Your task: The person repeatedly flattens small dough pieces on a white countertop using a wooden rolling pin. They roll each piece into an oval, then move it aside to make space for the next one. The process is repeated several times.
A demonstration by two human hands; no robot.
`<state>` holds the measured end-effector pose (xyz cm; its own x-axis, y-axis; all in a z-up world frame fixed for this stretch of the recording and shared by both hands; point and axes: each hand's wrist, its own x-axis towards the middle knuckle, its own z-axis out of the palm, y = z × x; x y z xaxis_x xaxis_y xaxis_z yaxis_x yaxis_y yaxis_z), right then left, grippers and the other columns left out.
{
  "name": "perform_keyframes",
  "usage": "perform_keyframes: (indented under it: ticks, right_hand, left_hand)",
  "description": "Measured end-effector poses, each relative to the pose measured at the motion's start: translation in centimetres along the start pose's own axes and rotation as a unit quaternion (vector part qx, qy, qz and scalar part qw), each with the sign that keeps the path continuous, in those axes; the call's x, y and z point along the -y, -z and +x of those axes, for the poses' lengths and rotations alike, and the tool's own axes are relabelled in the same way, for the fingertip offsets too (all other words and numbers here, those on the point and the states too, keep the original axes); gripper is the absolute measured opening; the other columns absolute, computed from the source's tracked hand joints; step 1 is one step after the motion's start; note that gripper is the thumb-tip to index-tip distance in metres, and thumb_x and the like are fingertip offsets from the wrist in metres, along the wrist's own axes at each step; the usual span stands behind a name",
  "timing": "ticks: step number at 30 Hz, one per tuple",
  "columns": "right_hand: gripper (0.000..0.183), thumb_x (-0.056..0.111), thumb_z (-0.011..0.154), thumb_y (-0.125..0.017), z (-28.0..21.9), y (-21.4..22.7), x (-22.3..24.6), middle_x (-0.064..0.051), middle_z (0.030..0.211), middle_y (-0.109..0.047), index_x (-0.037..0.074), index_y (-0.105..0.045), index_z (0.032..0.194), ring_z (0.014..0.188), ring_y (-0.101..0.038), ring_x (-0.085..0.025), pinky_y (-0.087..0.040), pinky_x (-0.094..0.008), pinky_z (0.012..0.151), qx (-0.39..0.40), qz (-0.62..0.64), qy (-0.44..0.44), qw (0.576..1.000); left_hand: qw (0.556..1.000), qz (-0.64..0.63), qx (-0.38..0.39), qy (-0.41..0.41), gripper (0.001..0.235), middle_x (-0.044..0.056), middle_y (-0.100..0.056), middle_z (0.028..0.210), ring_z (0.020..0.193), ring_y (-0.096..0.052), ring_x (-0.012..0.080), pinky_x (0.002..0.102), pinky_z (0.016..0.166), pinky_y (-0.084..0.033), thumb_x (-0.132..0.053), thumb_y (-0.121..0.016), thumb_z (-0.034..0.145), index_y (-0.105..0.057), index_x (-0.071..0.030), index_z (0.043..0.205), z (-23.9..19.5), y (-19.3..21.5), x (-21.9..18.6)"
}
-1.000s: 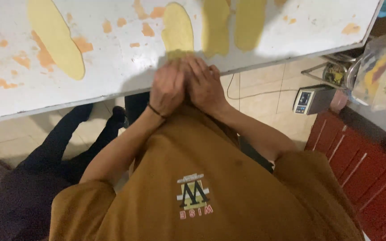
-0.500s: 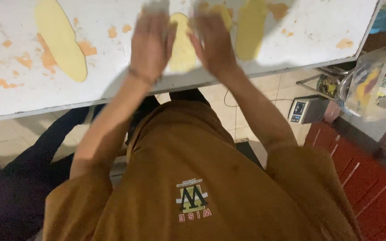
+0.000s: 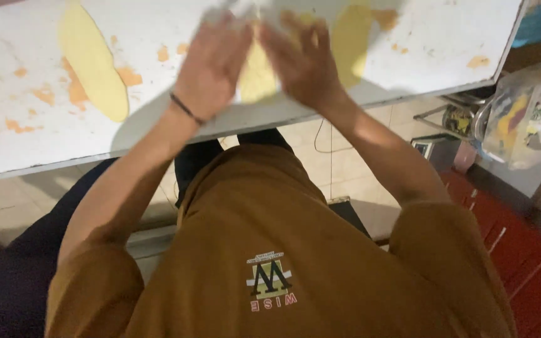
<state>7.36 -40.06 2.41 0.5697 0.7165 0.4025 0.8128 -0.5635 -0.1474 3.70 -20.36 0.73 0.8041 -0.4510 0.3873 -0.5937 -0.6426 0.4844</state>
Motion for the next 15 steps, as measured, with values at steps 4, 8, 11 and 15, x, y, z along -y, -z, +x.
perform_keyframes:
  ticks: [4,8,11,15]
  right_hand:
    - [0.044,0.038,0.099,-0.028,-2.1,1.9,2.1,-0.001,0.134,-0.038,0.009,-0.051,0.122,0.123,-0.030,-0.026,-0.025,-0.045,0.086,0.159,-0.066,0.018,0.985]
    - [0.052,0.042,0.093,-0.038,-2.0,1.1,3.1,-0.006,0.137,-0.034,0.004,-0.044,0.127,0.124,-0.028,-0.031,-0.029,-0.055,0.079,0.248,-0.066,0.001,0.967]
    - [0.048,0.047,0.097,-0.032,-0.6,2.0,3.9,0.005,0.128,-0.052,0.013,-0.052,0.125,0.126,-0.028,-0.031,-0.016,-0.052,0.086,0.265,-0.090,-0.059,0.958]
    - [0.024,0.020,0.087,-0.051,5.9,-3.4,8.0,-0.009,0.091,-0.062,0.006,-0.060,0.104,0.091,-0.052,-0.028,-0.022,-0.041,0.080,0.072,0.051,-0.134,0.987]
  left_hand:
    - [0.958,0.203,0.199,0.042,0.072,0.003,-0.030,0.137,0.128,-0.003,0.0290,0.051,0.100,-0.002,-0.059,-0.003,0.093,-0.034,-0.007,0.131,-1.8,1.9,-2.2]
    - [0.913,0.084,0.375,0.136,0.068,-0.001,-0.007,0.142,0.128,0.010,0.0239,0.048,0.101,0.007,-0.056,-0.018,0.084,-0.007,-0.015,0.137,-1.0,1.9,-2.0]
    - [0.988,0.042,0.098,0.111,0.060,0.011,-0.044,0.127,0.123,-0.015,0.0303,0.054,0.096,-0.014,-0.043,-0.057,0.085,-0.047,0.004,0.120,-2.0,4.5,-2.0]
    - [0.961,0.031,-0.110,0.253,0.029,0.013,-0.055,0.101,0.094,-0.053,0.0312,0.042,0.081,-0.041,-0.024,-0.042,0.090,-0.045,-0.004,0.111,-7.3,6.6,5.4]
